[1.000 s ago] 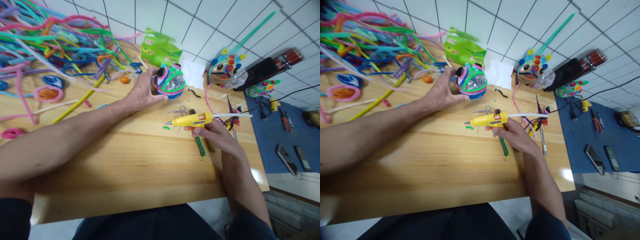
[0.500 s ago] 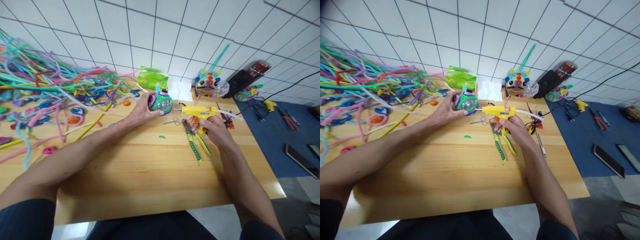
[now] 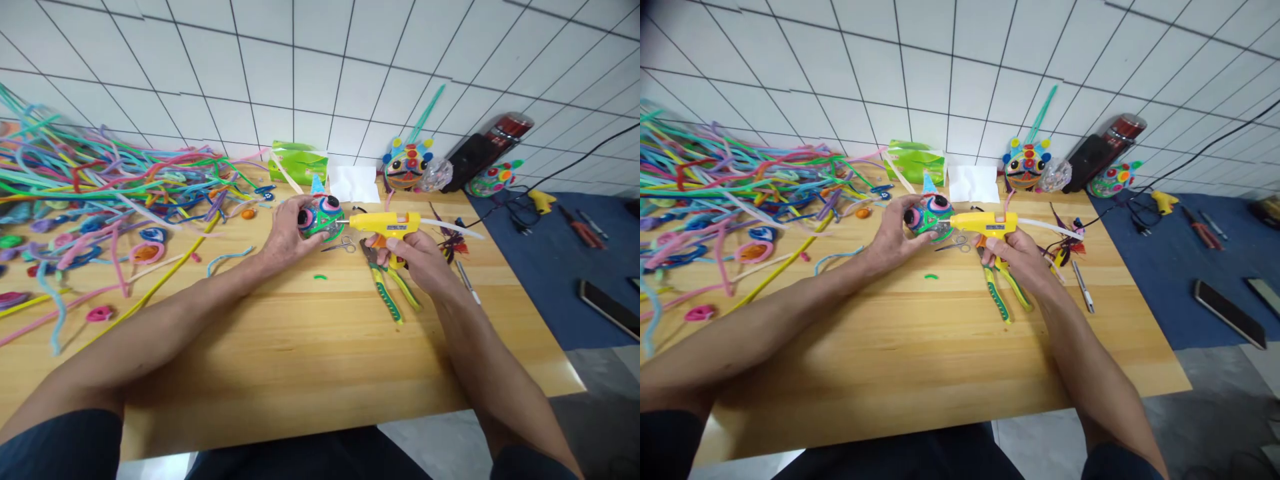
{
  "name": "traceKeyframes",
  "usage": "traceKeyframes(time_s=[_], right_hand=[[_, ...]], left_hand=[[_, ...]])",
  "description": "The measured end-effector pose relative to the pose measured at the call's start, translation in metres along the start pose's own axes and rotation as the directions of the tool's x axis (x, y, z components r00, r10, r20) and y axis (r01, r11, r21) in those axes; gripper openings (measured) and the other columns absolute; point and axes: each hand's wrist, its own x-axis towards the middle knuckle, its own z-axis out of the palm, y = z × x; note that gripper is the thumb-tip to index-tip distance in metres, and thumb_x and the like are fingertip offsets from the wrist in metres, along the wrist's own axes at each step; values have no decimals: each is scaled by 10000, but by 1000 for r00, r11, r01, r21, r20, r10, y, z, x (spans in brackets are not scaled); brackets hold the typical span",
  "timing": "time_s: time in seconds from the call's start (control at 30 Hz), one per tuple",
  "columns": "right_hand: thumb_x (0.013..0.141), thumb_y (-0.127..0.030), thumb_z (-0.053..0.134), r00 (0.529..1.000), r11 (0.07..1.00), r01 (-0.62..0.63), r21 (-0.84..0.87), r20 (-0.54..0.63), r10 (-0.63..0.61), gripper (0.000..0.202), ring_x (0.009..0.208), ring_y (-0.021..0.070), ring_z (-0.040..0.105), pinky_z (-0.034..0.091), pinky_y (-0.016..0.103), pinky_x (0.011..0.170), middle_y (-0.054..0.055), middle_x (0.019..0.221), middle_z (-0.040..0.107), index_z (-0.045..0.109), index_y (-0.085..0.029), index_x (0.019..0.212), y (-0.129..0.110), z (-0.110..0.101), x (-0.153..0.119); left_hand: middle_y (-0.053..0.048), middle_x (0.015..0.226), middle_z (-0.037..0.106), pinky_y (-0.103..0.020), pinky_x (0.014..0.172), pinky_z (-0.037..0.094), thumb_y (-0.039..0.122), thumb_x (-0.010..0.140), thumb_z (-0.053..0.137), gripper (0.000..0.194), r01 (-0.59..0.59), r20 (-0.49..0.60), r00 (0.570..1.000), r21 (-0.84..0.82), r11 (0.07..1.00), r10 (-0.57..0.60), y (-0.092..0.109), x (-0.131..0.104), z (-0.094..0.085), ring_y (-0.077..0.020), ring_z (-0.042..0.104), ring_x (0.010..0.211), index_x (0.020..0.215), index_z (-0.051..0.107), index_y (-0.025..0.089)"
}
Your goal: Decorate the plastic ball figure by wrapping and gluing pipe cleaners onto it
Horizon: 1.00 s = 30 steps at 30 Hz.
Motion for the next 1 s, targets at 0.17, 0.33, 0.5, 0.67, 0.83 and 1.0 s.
traceKeyframes(time_s=[0.17,0.33,0.5,0.67,0.83,1.0], right_hand=[[877,-726,909,998,996,-8,-84,62,13,499,719,192,704,592,340,654,71,995,857,772,-251,940,-12,-9,4],[919,-729,881,990,971,-2,-237,136,35,488,716,199,688,584,346,670,50,857,802,814,-247,956,-38,-23,18],[928,-687,888,988,947,-11,-320,142,59,443,724,197,663,546,342,659,39,835,780,831,-252,991,-48,-31,36],[921,-680,888,989,949,-26,-314,128,69,456,728,207,665,537,351,664,45,815,762,812,-240,1014,-41,-29,42],[926,-657,893,990,956,-4,-292,131,44,425,716,177,655,544,337,661,56,926,813,806,-247,998,-39,-24,42],[907,-669,916,988,954,-6,-298,146,52,432,712,180,673,566,334,644,60,969,842,810,-254,962,-41,-20,42]], left_hand=[[-180,1598,667,-602,1172,574,380,963,850,710,-136,31,990,-11,991,136,2,-5,-4,-375,666,1451,1554,469,280],[-201,1626,643,-588,1150,597,339,1029,764,518,-159,78,983,-65,985,164,1,-4,-8,-367,649,1503,1452,471,281],[-184,1640,632,-610,1213,561,330,1076,715,399,-240,56,968,-64,969,243,-3,-4,-5,-360,628,1542,1405,493,291],[-158,1674,620,-600,1243,544,327,1101,702,379,-280,78,956,-46,959,283,-4,-4,-7,-347,612,1567,1430,515,307],[-168,1706,587,-625,1266,535,344,1089,722,425,-261,70,962,-30,965,263,-5,-5,-6,-352,584,1594,1455,510,306],[-155,1713,584,-671,1286,528,379,1082,723,437,-218,92,971,-30,975,220,-5,-5,-6,-365,588,1589,1466,519,329]])
